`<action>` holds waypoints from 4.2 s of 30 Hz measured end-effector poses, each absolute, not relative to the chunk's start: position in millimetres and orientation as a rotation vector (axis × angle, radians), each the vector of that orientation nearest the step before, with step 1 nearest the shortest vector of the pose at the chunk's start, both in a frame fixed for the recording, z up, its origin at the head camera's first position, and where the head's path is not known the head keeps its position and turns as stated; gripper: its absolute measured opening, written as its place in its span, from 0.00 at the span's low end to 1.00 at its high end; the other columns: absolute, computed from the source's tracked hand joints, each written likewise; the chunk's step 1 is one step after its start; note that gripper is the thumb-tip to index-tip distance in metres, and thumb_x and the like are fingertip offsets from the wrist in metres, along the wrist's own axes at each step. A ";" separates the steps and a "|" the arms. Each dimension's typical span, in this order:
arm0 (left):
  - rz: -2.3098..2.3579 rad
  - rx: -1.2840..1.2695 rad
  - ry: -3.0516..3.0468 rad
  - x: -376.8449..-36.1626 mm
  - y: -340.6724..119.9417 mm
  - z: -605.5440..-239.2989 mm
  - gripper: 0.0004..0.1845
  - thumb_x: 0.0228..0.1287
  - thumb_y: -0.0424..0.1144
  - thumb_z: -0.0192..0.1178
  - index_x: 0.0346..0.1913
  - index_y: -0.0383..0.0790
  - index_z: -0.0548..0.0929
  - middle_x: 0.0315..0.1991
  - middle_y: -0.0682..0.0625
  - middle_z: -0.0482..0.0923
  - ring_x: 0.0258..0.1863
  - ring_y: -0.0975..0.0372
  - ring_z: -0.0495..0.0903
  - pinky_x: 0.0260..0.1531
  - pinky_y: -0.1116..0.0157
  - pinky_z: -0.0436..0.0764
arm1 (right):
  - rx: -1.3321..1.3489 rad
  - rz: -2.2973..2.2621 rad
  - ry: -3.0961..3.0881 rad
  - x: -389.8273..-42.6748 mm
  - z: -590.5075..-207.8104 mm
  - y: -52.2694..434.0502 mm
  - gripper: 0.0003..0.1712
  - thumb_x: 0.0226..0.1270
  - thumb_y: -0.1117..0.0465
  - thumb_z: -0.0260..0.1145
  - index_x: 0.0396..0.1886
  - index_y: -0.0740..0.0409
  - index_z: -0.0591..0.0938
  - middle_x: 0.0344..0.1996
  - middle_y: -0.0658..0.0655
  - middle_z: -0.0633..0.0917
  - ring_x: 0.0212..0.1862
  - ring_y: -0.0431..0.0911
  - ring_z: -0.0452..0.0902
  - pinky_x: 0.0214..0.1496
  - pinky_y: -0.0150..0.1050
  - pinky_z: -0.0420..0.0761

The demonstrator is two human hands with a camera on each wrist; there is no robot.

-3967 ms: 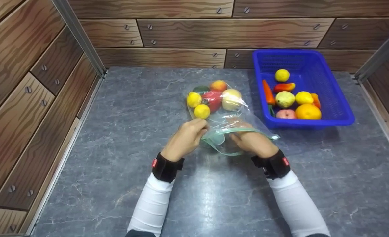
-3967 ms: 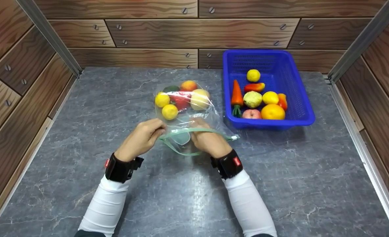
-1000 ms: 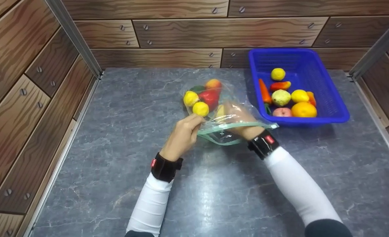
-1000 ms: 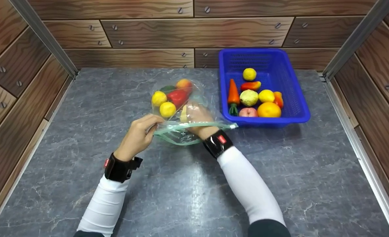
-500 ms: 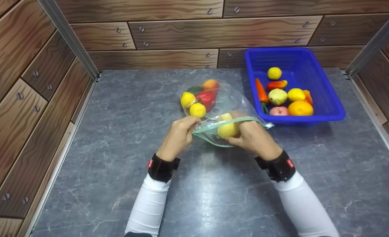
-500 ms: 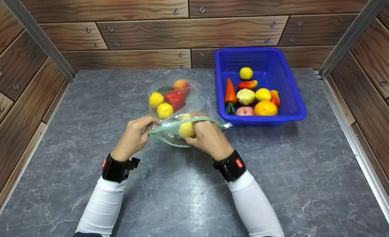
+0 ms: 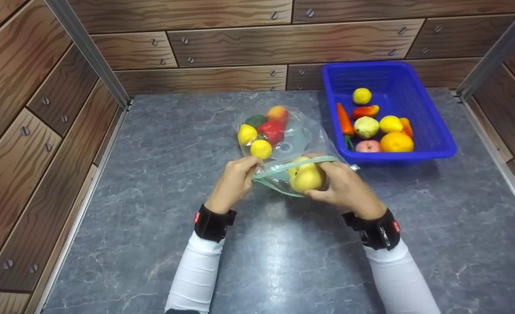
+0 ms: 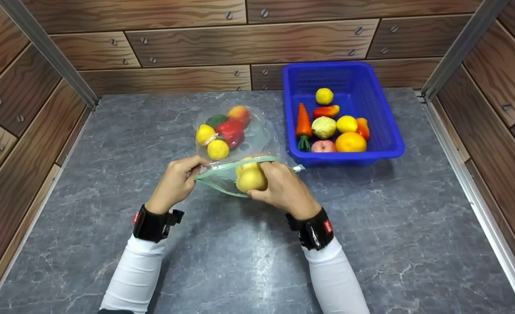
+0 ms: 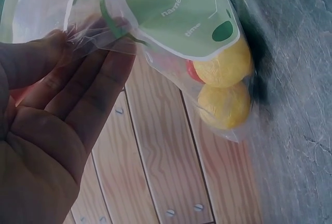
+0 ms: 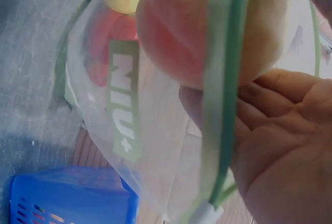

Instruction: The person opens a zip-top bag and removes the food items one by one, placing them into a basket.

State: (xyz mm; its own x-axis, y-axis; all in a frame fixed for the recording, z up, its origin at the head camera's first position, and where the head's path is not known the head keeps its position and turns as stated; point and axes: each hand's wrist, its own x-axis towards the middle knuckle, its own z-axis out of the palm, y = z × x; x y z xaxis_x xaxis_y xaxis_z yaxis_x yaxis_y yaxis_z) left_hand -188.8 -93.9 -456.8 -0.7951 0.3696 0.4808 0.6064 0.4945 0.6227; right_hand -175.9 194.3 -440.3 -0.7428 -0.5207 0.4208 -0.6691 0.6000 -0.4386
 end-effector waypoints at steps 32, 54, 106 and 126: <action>-1.164 -0.838 -2.472 -187.4 -94.4 -455.7 0.09 0.70 0.20 0.57 0.42 0.33 0.86 0.40 0.42 0.88 0.41 0.54 0.88 0.46 0.65 0.87 | 1.153 0.914 -2.381 -148.8 -402.9 223.6 0.49 0.40 0.61 0.87 0.66 0.67 0.77 0.59 0.62 0.85 0.55 0.58 0.84 0.71 0.23 0.66; -1.139 -0.831 -2.500 -188.6 -93.6 -455.2 0.05 0.69 0.24 0.61 0.42 0.32 0.86 0.40 0.42 0.88 0.42 0.53 0.88 0.47 0.64 0.87 | 0.879 1.149 -2.238 -154.2 -380.4 238.6 0.51 0.34 0.70 0.87 0.66 0.66 0.79 0.60 0.63 0.84 0.62 0.37 0.79 0.66 0.29 0.76; -1.129 -0.870 -2.499 -187.5 -94.6 -456.6 0.05 0.70 0.23 0.61 0.42 0.31 0.85 0.38 0.43 0.87 0.40 0.54 0.88 0.44 0.63 0.87 | -0.234 0.708 -3.147 -357.0 -389.0 336.8 0.49 0.64 0.40 0.66 0.63 0.82 0.66 0.53 0.82 0.74 0.53 0.72 0.73 0.60 0.67 0.76; -1.130 -0.885 -2.484 -189.4 -93.6 -457.5 0.04 0.70 0.25 0.61 0.41 0.32 0.86 0.38 0.44 0.87 0.40 0.55 0.88 0.44 0.65 0.87 | -0.115 0.635 -3.232 -357.5 -384.0 331.4 0.40 0.73 0.47 0.57 0.63 0.82 0.70 0.57 0.83 0.74 0.56 0.71 0.71 0.61 0.66 0.73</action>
State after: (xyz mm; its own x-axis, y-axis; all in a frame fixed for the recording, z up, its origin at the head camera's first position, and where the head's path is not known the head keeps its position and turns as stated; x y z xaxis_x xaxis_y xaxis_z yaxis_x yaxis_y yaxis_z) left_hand -189.4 -93.6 -457.5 -0.7764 0.4182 0.4715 0.6302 0.5090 0.5864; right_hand -357.5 331.4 -384.0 -0.9858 0.0387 -0.1637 0.0977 0.9238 -0.3702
